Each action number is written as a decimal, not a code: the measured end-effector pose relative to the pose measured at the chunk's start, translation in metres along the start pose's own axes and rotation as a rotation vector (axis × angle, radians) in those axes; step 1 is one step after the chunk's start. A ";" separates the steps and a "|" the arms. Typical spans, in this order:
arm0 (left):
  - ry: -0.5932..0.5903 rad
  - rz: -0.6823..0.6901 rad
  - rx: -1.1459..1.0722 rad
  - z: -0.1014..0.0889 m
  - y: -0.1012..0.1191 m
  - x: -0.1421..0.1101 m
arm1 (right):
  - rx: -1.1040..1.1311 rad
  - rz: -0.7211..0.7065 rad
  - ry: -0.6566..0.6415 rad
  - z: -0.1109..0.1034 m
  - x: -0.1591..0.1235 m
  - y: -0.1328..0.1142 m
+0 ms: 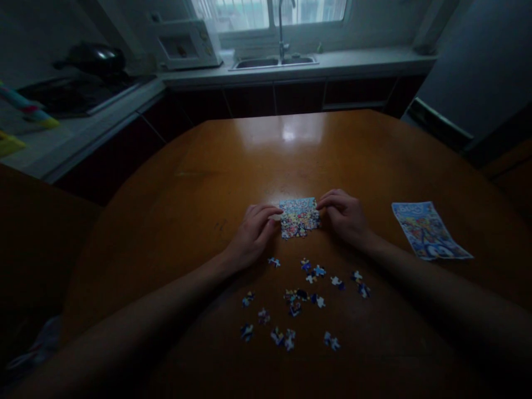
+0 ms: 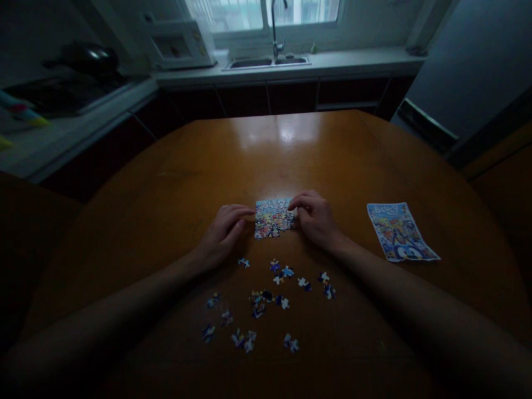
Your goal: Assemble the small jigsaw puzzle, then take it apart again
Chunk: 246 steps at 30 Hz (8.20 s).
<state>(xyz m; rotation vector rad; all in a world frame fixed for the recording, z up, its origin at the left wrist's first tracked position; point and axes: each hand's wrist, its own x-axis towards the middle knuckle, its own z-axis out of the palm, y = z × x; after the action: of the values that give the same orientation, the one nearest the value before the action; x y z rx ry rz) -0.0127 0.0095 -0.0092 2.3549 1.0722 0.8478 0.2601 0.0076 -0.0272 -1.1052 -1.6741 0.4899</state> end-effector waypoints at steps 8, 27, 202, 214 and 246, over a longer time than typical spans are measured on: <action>0.014 0.000 -0.029 0.000 0.001 0.001 | 0.015 -0.002 -0.017 0.000 0.000 -0.001; 0.016 0.006 -0.020 0.001 0.001 0.001 | -0.005 0.023 -0.001 0.000 0.000 -0.004; -0.387 0.249 0.324 -0.002 0.010 -0.004 | -0.320 -0.038 -0.405 -0.006 -0.022 -0.030; -0.449 0.216 0.358 0.000 0.011 -0.003 | -0.367 -0.033 -0.385 -0.003 -0.022 -0.030; -0.422 0.237 0.378 0.001 0.008 -0.002 | -0.256 -0.115 -0.170 -0.017 -0.022 -0.021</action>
<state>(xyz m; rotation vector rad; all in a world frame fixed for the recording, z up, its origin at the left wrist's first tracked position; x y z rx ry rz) -0.0084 0.0028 -0.0060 2.8426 0.8410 0.2002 0.2681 -0.0245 -0.0163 -1.1679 -1.9797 0.3079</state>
